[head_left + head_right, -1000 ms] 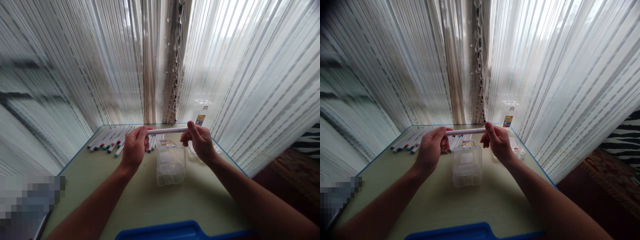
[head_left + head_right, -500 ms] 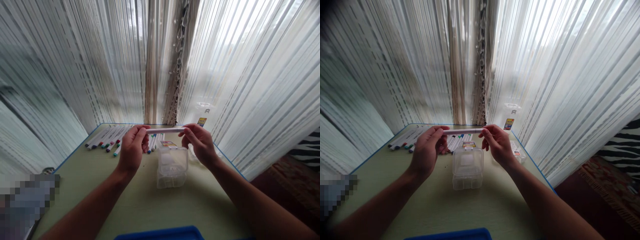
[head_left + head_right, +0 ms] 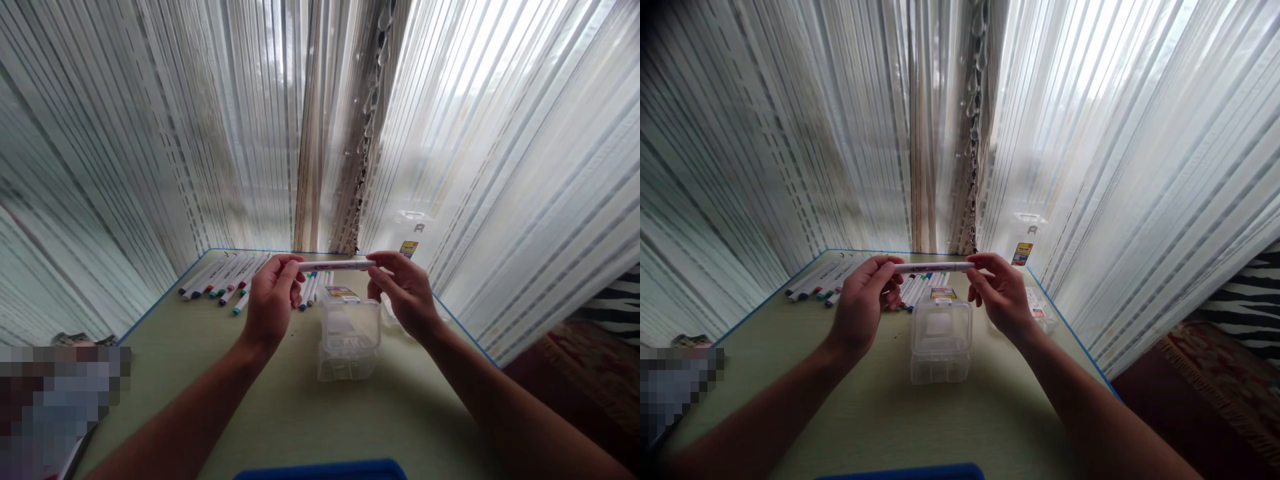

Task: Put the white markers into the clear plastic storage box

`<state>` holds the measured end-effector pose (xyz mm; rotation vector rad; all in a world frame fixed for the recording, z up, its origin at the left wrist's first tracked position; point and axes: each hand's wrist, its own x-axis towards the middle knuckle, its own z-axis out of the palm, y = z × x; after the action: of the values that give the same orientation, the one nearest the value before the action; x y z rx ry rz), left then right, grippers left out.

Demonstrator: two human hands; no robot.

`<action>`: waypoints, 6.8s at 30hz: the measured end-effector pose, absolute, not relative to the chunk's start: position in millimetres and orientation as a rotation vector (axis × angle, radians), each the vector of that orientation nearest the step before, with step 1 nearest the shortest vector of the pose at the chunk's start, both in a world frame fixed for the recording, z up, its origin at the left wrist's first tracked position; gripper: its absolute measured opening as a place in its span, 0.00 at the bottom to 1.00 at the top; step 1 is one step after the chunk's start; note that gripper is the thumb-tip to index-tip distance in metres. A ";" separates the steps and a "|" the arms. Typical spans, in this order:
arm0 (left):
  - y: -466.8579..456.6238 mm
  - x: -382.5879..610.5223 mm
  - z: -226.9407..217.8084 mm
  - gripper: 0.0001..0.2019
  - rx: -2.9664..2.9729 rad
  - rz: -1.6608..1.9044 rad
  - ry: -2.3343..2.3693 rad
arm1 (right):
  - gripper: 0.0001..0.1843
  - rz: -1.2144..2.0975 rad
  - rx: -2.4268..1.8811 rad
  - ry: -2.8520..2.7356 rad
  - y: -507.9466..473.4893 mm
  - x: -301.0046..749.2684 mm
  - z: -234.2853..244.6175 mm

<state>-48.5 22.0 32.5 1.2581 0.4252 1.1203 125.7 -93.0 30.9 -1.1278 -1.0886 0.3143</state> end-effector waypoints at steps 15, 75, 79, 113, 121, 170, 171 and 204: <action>19.4 -50.1 31.5 0.09 1.242 1.107 0.372 | 0.09 0.394 -1.067 -0.943 -92.6 131.6 30.6; 23.1 -47.6 23.9 0.13 1.483 1.144 0.465 | 0.10 0.322 -1.068 -1.005 -93.1 131.8 27.9; 21.7 -48.9 24.8 0.15 1.541 1.142 0.505 | 0.09 0.276 -1.096 -1.030 -92.4 131.8 27.5; 19.9 -46.8 28.8 0.13 1.378 1.152 0.415 | 0.16 0.492 -1.060 -0.955 -95.6 128.0 31.8; 20.9 -46.7 27.9 0.12 1.381 1.160 0.425 | 0.16 0.510 -1.052 -0.947 -95.6 128.5 31.4; 16.7 -46.7 34.2 0.09 1.270 1.089 0.406 | 0.15 0.576 -1.067 -0.903 -95.2 128.6 35.2; 16.6 -46.7 34.6 0.09 1.270 1.089 0.410 | 0.15 0.582 -1.067 -0.899 -95.3 128.7 35.5; 18.5 -47.0 30.0 0.13 1.400 1.071 0.443 | 0.09 0.551 -1.063 -0.902 -92.3 131.0 29.6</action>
<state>-47.0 18.5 30.0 1.3995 0.4426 1.0709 131.0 -92.3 29.6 -1.0632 -0.9016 0.5506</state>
